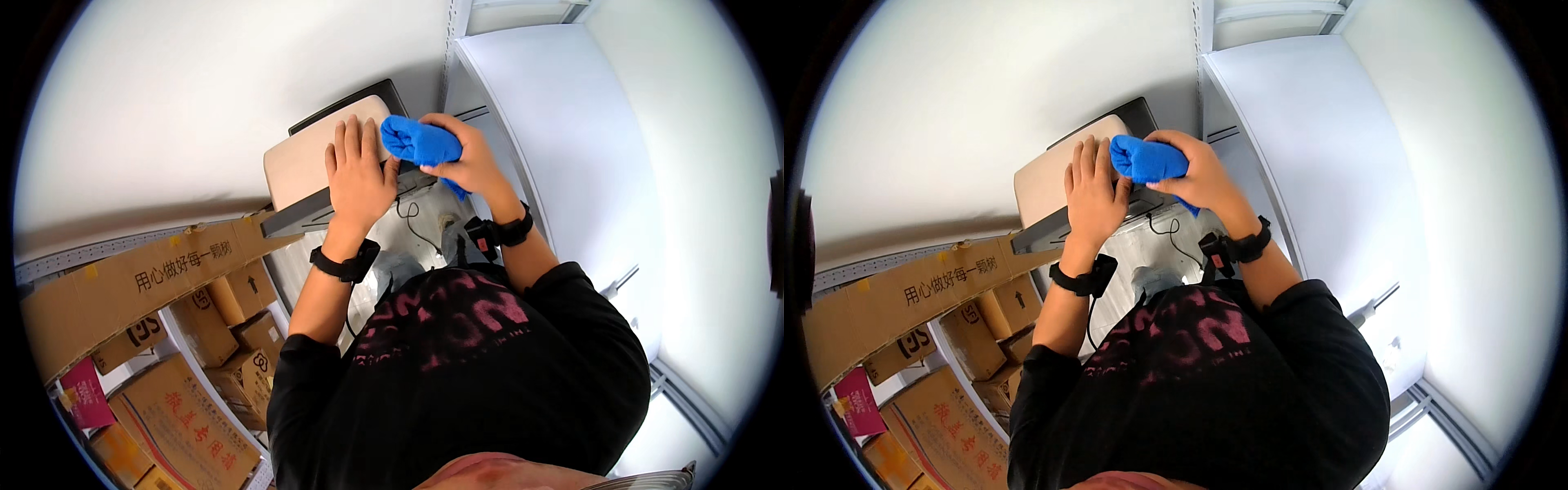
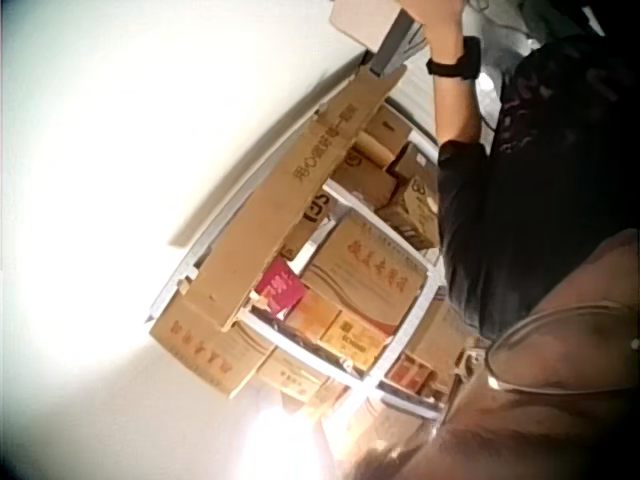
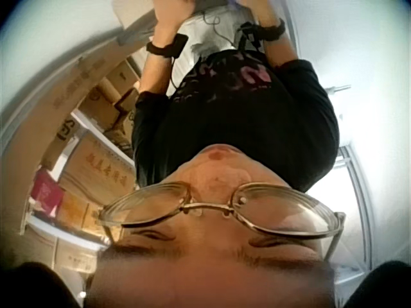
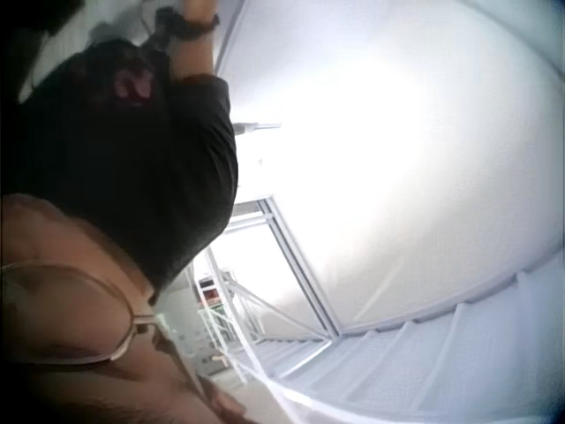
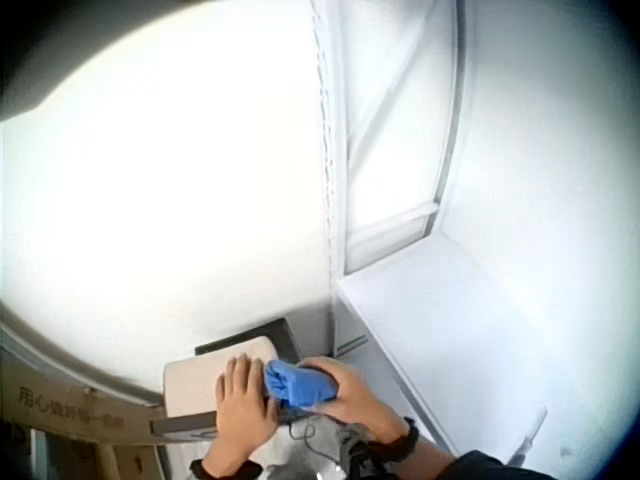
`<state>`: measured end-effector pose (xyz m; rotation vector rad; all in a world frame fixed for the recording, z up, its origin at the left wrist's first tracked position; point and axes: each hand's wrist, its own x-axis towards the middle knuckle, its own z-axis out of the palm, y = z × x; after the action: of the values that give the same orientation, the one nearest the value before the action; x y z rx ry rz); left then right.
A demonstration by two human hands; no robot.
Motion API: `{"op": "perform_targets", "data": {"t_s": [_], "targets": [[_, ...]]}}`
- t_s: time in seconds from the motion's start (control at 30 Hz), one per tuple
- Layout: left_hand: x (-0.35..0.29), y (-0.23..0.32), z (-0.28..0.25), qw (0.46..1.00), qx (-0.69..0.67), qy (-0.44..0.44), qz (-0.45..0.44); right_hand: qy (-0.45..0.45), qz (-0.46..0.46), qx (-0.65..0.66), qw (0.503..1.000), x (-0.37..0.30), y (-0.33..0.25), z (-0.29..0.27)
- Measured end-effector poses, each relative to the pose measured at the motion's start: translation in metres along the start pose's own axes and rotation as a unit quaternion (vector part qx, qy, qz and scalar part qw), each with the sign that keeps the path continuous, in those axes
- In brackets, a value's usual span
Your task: The person uses a screwdriver to fasten screws into the back panel of a white appliance, then wipes the top surface with a blue cloth, and finally secures a black plastic cover with screws.
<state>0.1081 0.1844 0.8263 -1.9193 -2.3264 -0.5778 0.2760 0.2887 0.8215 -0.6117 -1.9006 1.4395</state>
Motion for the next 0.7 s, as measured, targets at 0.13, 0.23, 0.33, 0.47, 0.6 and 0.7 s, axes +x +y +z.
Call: {"op": "perform_targets", "data": {"t_s": [0.13,0.23,0.33,0.47,0.6,0.7], "targets": [[-0.001,0.009,0.004,0.998,0.054,-0.019,-0.027,-0.017,0.003,0.061,0.998,-0.004,0.014,-0.009],[0.0,0.014,0.006,0.997,0.065,-0.011,-0.03,-0.004,0.041,0.139,0.989,-0.005,0.033,-0.015],[0.0,0.018,0.007,0.997,0.075,-0.016,-0.031,0.005,0.061,0.215,0.975,-0.004,0.05,-0.017],[-0.002,0.02,0.006,0.995,0.093,-0.021,-0.029,-0.016,0.106,0.252,0.962,-0.002,0.068,-0.018],[-0.002,0.021,0.005,0.995,0.097,-0.018,-0.027,-0.055,0.154,0.25,0.954,0.003,0.086,-0.019],[-0.002,0.02,0.006,0.995,0.096,-0.013,-0.025,-0.108,0.209,0.196,0.952,0.01,0.099,-0.022]]}}
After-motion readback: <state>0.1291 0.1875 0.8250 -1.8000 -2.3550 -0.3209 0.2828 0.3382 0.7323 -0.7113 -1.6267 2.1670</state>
